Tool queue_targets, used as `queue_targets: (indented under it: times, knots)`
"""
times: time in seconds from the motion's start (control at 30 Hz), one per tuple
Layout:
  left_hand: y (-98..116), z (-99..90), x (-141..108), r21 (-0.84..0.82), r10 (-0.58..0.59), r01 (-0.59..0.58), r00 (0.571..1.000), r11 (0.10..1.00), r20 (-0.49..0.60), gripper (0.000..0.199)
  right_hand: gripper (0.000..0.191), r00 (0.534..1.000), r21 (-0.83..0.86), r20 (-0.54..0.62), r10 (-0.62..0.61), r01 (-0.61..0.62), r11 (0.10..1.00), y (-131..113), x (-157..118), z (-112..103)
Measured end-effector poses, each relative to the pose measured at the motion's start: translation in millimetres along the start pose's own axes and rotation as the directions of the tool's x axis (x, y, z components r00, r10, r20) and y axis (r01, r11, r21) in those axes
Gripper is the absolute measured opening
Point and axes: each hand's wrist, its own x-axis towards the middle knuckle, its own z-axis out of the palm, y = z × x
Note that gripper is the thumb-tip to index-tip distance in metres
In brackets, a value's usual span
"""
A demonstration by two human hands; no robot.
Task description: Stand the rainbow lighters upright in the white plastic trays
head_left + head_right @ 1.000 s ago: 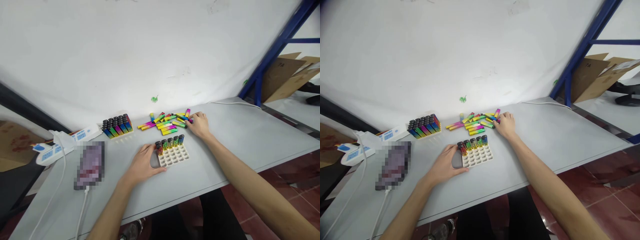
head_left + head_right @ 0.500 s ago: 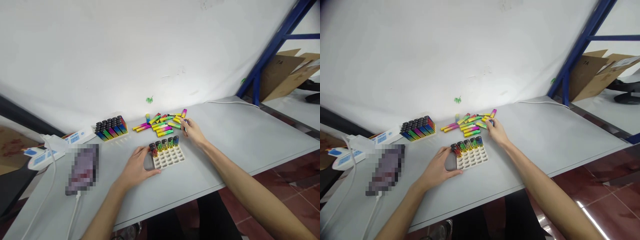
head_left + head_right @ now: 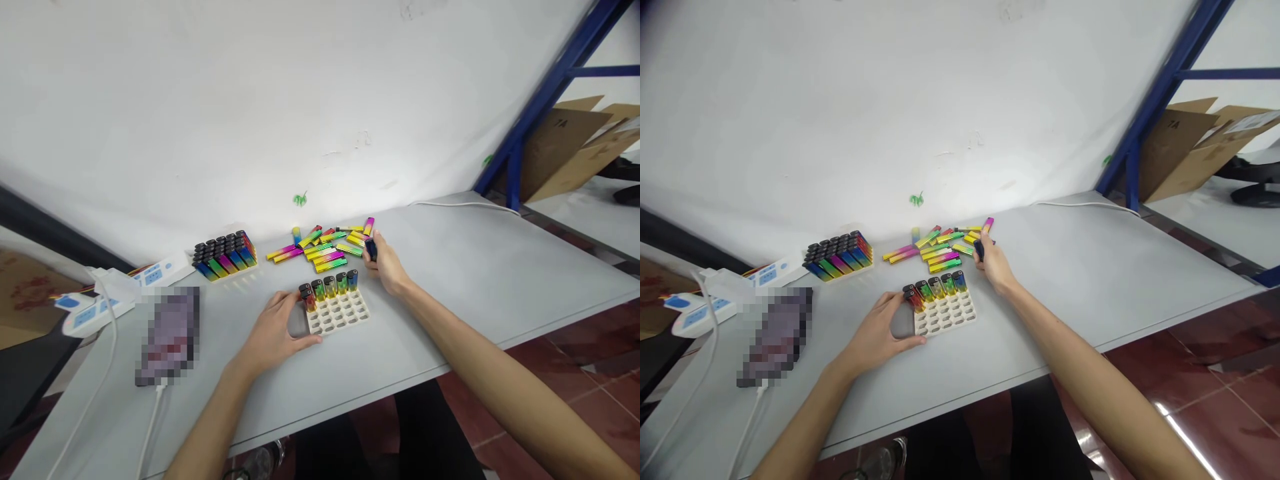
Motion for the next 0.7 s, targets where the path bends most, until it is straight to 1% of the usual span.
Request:
queue_targets:
  times: [0.1, 0.2, 0.27, 0.43, 0.6, 0.7]
  knots:
    - [-0.5, 0.5, -0.1, 0.007, 0.000, 0.000, 1.000, 1.000, 0.005, 0.081, 0.058, 1.000, 0.032, 0.003, 0.030, -0.030, 0.999, 0.9, 1.4, -0.4]
    - [-1.6, 1.3, 0.1, 0.020, -0.001, 0.001, 1.000, 1.000, 0.018, 0.084, 0.053, 0.999, 0.052, 0.029, 0.012, -0.014, 0.999, 0.8, 0.5, 0.4]
    - [-2.3, 1.8, 0.0, 0.029, 0.001, -0.002, 1.000, 1.000, 0.023, 0.085, 0.052, 1.000, 0.059, 0.024, 0.004, -0.005, 0.998, 0.5, 0.0, 1.2]
    - [-3.5, 2.9, -0.5, 0.047, 0.009, -0.010, 1.000, 0.999, 0.024, 0.084, 0.051, 0.999, 0.067, -0.012, 0.034, -0.033, 0.997, -0.9, -0.6, 3.2]
    - [-3.2, 2.9, 0.1, 0.062, 0.008, -0.010, 1.000, 0.998, 0.025, 0.086, 0.054, 0.999, 0.094, 0.011, 0.051, -0.052, 0.994, -2.4, -1.9, 3.7]
    - [-3.2, 2.6, 0.4, 0.062, 0.013, -0.014, 1.000, 0.998, 0.025, 0.084, 0.051, 0.998, 0.088, 0.026, 0.049, -0.051, 0.995, -1.1, -1.5, 2.8]
